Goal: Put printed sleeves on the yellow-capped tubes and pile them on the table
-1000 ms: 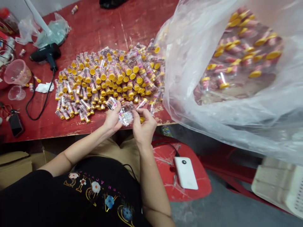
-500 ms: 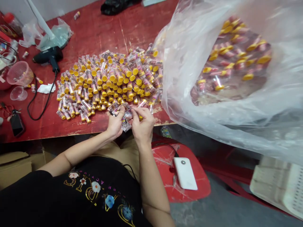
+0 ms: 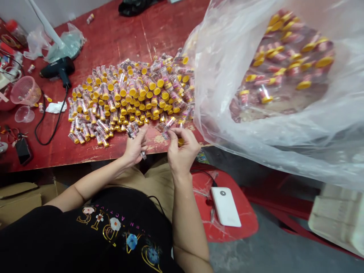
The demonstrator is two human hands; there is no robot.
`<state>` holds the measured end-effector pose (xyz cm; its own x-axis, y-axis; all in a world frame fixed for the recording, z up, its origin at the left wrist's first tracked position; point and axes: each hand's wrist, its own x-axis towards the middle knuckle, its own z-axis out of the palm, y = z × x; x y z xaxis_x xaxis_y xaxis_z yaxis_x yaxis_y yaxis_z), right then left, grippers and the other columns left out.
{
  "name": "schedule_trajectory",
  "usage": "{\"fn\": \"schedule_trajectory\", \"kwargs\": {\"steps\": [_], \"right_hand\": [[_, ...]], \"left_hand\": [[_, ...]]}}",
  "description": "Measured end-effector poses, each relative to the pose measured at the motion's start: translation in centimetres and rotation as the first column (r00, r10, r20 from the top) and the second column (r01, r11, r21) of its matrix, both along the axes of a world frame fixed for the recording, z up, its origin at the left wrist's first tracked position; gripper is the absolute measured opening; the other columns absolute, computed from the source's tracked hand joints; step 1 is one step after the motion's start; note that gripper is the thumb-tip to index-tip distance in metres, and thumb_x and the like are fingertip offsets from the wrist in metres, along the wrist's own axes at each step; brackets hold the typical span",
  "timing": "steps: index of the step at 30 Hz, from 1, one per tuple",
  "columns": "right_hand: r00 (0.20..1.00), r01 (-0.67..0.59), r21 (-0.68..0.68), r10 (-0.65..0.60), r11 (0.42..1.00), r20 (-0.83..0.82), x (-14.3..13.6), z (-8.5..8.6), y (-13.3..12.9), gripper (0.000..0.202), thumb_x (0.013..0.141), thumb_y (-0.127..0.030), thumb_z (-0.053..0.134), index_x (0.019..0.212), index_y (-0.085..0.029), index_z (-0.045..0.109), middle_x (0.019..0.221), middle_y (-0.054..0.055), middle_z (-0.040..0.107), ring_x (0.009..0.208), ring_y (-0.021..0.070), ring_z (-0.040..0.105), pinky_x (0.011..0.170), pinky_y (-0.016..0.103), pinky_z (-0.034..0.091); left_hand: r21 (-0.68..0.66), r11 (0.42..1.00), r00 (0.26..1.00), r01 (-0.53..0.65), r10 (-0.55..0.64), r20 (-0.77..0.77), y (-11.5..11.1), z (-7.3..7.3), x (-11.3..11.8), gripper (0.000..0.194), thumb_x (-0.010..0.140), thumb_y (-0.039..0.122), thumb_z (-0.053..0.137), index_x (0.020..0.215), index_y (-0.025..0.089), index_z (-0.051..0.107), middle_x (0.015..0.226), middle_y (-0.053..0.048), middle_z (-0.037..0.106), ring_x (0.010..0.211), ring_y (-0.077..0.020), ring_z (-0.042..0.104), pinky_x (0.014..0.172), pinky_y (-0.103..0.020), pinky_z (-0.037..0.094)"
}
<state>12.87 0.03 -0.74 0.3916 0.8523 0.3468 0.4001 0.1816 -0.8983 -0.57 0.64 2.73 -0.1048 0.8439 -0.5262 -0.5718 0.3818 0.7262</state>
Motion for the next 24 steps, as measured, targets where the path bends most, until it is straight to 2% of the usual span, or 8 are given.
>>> {"fn": "schedule_trajectory", "kwargs": {"steps": [4,6,10,13,16,18,21,24], "right_hand": [[0.994,-0.069,0.018,0.068,0.997,0.084,0.0,0.8,-0.6,0.027,0.098,-0.042,0.066,0.083,-0.020,0.069,0.079,0.002,0.067,0.076,0.0163,0.062,0.076,0.031,0.049],[0.991,-0.123,-0.020,0.124,0.992,0.050,-0.3,1.1,-1.0,0.032,0.100,-0.046,0.064,0.081,-0.020,0.068,0.076,0.001,0.064,0.073,0.0150,0.059,0.074,0.030,0.048],[0.929,-0.277,-0.129,0.231,0.952,-0.288,-0.5,0.7,-1.3,0.035,0.098,-0.054,0.066,0.091,-0.020,0.071,0.079,0.000,0.063,0.069,0.0127,0.055,0.068,0.027,0.050],[0.804,-0.327,-0.068,0.240,0.943,-0.544,0.2,0.5,-1.8,0.035,0.092,-0.054,0.074,0.111,-0.025,0.074,0.099,0.002,0.068,0.084,0.0139,0.064,0.081,0.030,0.058],[0.706,-0.268,0.048,0.230,0.962,-0.669,0.9,1.2,-2.8,0.040,0.085,-0.042,0.084,0.122,-0.030,0.075,0.111,0.002,0.066,0.097,0.0154,0.068,0.102,0.039,0.060],[0.688,-0.202,0.108,0.219,0.973,-0.692,0.8,2.1,-3.5,0.041,0.084,-0.036,0.086,0.123,-0.031,0.075,0.110,0.002,0.064,0.100,0.0160,0.068,0.112,0.046,0.058],[0.726,-0.075,0.198,0.190,0.977,-0.661,-0.3,3.1,-4.1,0.032,0.086,-0.033,0.085,0.116,-0.030,0.073,0.108,0.001,0.060,0.101,0.0161,0.068,0.115,0.053,0.058],[0.805,0.083,0.302,0.114,0.950,-0.582,-1.7,3.2,-4.0,0.027,0.088,-0.030,0.084,0.108,-0.026,0.067,0.108,0.000,0.057,0.099,0.0155,0.067,0.110,0.051,0.061]], "left_hand": [[0.081,0.987,0.989,0.138,-0.133,-0.071,-0.8,0.2,0.7,0.055,0.066,0.056,0.097,0.077,0.018,0.059,0.053,0.013,0.035,0.045,-0.0025,0.026,0.042,-0.018,0.019],[0.116,0.982,0.987,0.151,-0.143,-0.074,-1.0,0.5,1.0,0.053,0.066,0.055,0.097,0.081,0.017,0.064,0.053,0.012,0.037,0.045,-0.0027,0.026,0.041,-0.019,0.020],[0.062,0.995,0.997,0.073,-0.075,0.022,-1.0,1.2,1.2,0.052,0.066,0.045,0.100,0.075,0.017,0.057,0.057,0.012,0.036,0.047,-0.0012,0.025,0.042,-0.017,0.017],[-0.016,0.999,0.989,0.037,-0.035,0.142,-0.9,1.6,0.7,0.056,0.067,0.036,0.100,0.069,0.018,0.046,0.058,0.012,0.034,0.047,0.0001,0.025,0.043,-0.015,0.016],[-0.081,0.997,0.970,0.017,0.004,0.244,-0.9,1.8,0.2,0.054,0.070,0.028,0.099,0.069,0.018,0.046,0.059,0.012,0.036,0.047,0.0003,0.026,0.042,-0.013,0.016],[-0.117,0.993,0.959,0.027,0.007,0.284,-1.1,2.0,0.0,0.050,0.074,0.024,0.097,0.070,0.017,0.048,0.059,0.011,0.037,0.046,0.0006,0.028,0.042,-0.011,0.017],[-0.157,0.986,0.948,0.058,-0.005,0.317,-1.5,2.5,0.1,0.040,0.081,0.021,0.092,0.073,0.015,0.052,0.062,0.010,0.042,0.046,0.0011,0.031,0.041,-0.010,0.019],[-0.193,0.974,0.929,0.121,-0.043,0.368,-2.1,3.0,0.4,0.037,0.080,0.021,0.092,0.077,0.014,0.056,0.066,0.008,0.046,0.047,0.0011,0.033,0.041,-0.010,0.020]]}}
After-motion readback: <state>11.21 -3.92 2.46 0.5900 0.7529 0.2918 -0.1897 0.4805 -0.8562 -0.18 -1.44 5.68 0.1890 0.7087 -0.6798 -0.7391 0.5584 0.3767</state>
